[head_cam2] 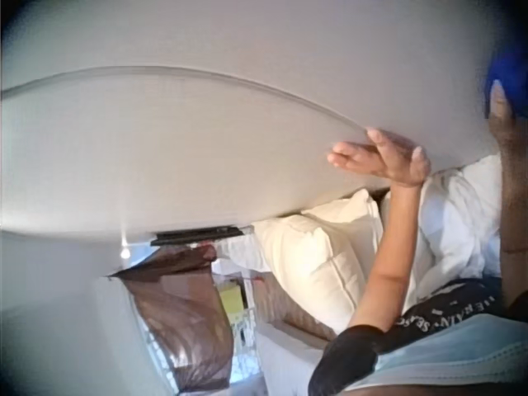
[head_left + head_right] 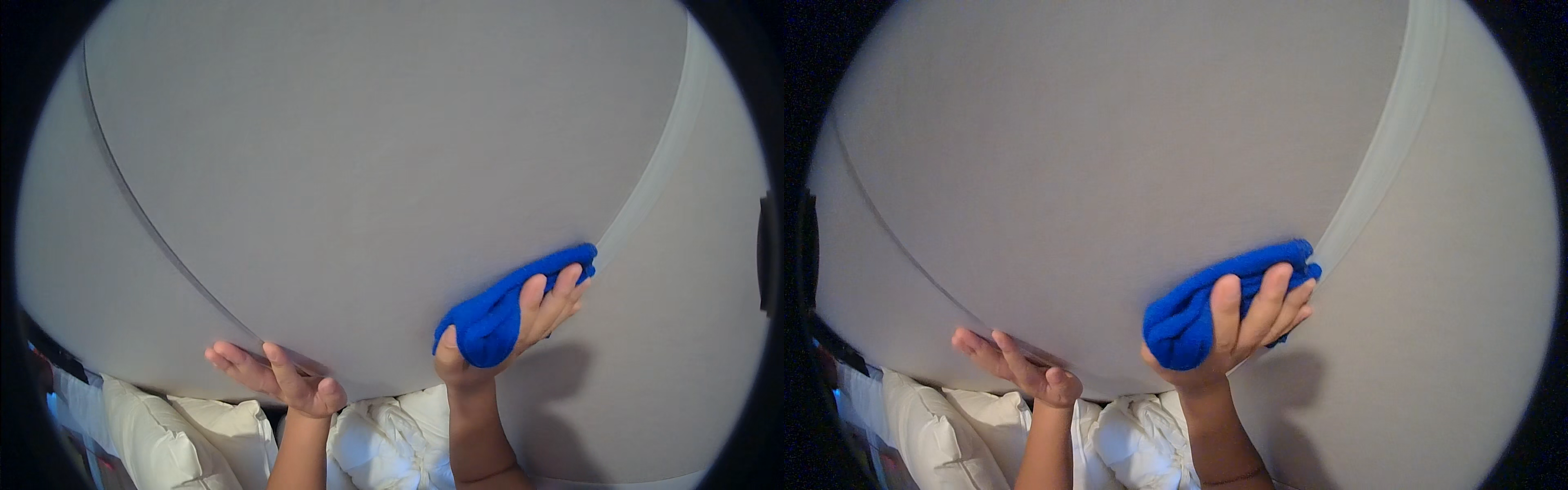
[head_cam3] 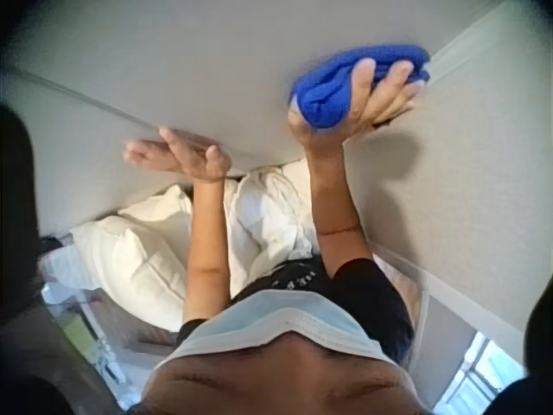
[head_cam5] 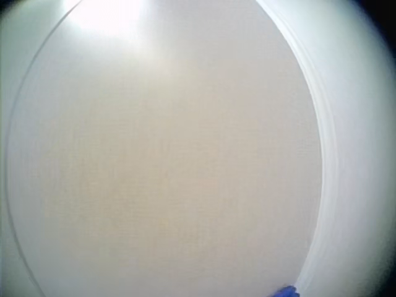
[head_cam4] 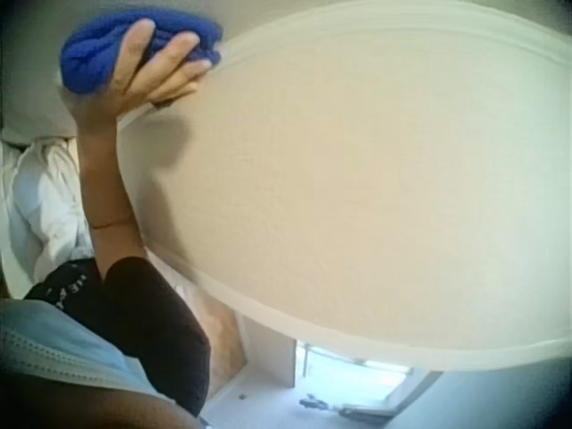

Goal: The person wipes a white wall and a window sill using a blue cloth. The person moves the cloth across the wall in circular and linear motions, then wipes the window sill near a large window.

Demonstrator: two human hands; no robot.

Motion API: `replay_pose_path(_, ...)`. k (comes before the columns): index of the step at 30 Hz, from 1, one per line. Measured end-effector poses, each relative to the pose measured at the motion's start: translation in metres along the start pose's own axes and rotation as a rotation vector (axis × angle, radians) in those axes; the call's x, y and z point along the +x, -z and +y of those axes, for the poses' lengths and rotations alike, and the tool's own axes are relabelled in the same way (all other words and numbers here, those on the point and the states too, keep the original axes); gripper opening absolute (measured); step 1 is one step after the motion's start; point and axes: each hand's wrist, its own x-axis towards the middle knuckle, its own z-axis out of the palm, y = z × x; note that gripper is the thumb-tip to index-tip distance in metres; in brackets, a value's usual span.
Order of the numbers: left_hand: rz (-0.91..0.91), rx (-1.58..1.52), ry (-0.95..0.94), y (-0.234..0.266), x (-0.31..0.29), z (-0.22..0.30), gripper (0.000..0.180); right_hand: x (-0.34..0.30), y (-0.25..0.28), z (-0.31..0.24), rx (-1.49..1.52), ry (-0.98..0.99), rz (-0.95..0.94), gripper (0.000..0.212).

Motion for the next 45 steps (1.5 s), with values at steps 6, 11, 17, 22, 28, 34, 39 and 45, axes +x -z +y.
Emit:
replay_pose_path(6, -0.078, -0.056, 0.016, 0.005, -0.003, -0.002, 0.070, -0.063, -0.009, -0.010, 0.113, -0.122, -0.022, 0.083)
replay_pose_path(11, -0.140, 0.011, 0.105, 0.013, -0.040, -0.011, 0.071, -0.078, -0.013, -0.043, 0.151, -0.016, -0.098, 0.083)
replay_pose_path(17, -0.152, 0.132, 0.068, 0.013, -0.074, -0.025, 0.074, -0.070, -0.007, -0.006, 0.067, 0.053, -0.108, 0.083)
replay_pose_path(22, -0.126, 0.129, 0.055, 0.009, -0.079, -0.024, 0.073, -0.094, -0.010, 0.001, 0.107, -0.085, -0.057, 0.086)
replay_pose_path(28, -0.089, 0.098, 0.046, 0.004, -0.085, -0.025, 0.071, -0.110, -0.026, -0.070, 0.206, -0.026, -0.070, 0.067)
replay_pose_path(34, -0.070, 0.104, 0.036, 0.007, -0.085, -0.029, 0.069, -0.071, -0.024, -0.075, 0.229, 0.093, -0.072, 0.046)
replay_pose_path(39, -0.028, 0.080, 0.024, 0.001, -0.082, -0.025, 0.070, -0.079, -0.013, -0.046, 0.126, 0.084, -0.139, 0.081)
replay_pose_path(45, 0.049, 0.025, 0.036, -0.002, -0.087, -0.023, 0.076, -0.099, -0.024, -0.084, 0.180, 0.179, -0.107, 0.063)
